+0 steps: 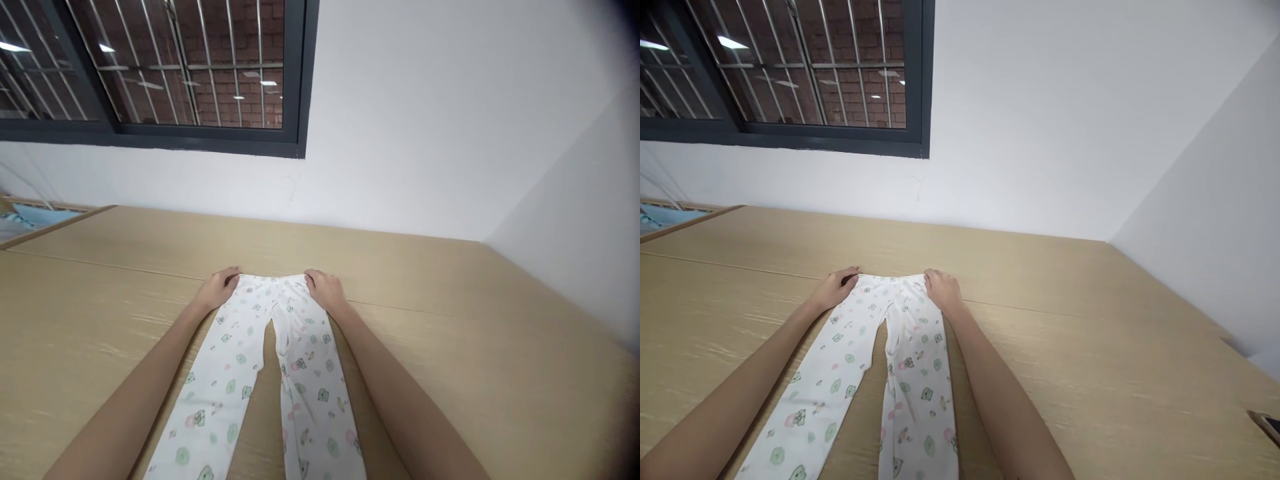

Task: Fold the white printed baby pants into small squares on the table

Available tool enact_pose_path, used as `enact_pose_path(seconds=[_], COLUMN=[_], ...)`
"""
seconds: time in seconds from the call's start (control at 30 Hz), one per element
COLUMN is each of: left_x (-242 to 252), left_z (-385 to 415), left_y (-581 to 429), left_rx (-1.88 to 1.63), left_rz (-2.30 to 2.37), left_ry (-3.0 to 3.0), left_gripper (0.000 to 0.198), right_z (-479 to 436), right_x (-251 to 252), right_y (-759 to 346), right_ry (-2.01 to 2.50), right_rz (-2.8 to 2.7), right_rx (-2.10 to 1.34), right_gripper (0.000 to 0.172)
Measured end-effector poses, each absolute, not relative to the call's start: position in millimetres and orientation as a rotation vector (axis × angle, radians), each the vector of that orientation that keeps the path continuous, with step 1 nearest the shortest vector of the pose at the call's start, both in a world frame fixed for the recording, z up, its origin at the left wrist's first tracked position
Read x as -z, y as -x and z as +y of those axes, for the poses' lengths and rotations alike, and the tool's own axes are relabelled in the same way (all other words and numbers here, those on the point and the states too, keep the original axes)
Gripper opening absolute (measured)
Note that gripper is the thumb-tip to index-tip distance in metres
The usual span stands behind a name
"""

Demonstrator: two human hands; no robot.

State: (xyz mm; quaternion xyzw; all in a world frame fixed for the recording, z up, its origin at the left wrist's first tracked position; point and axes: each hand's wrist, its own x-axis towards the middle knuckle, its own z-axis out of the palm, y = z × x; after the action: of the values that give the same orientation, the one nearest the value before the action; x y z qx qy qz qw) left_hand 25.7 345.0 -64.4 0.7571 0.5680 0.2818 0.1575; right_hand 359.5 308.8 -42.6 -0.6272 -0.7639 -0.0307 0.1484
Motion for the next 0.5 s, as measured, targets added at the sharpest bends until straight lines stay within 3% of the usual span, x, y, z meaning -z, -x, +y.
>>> enact_pose_path(seconds=[0.5], left_x=[62.0], left_z=[343.2], left_y=[-29.0], left_rx=[-0.811], left_rz=[1.608], left_ry=[-2.168], left_gripper=[0.043], right_z=[308.3], right_x=[41.2], right_y=[-361.1], right_ry=[1.795], right_rz=[-2.18], right_rx=[0.091], right_gripper=[0.032])
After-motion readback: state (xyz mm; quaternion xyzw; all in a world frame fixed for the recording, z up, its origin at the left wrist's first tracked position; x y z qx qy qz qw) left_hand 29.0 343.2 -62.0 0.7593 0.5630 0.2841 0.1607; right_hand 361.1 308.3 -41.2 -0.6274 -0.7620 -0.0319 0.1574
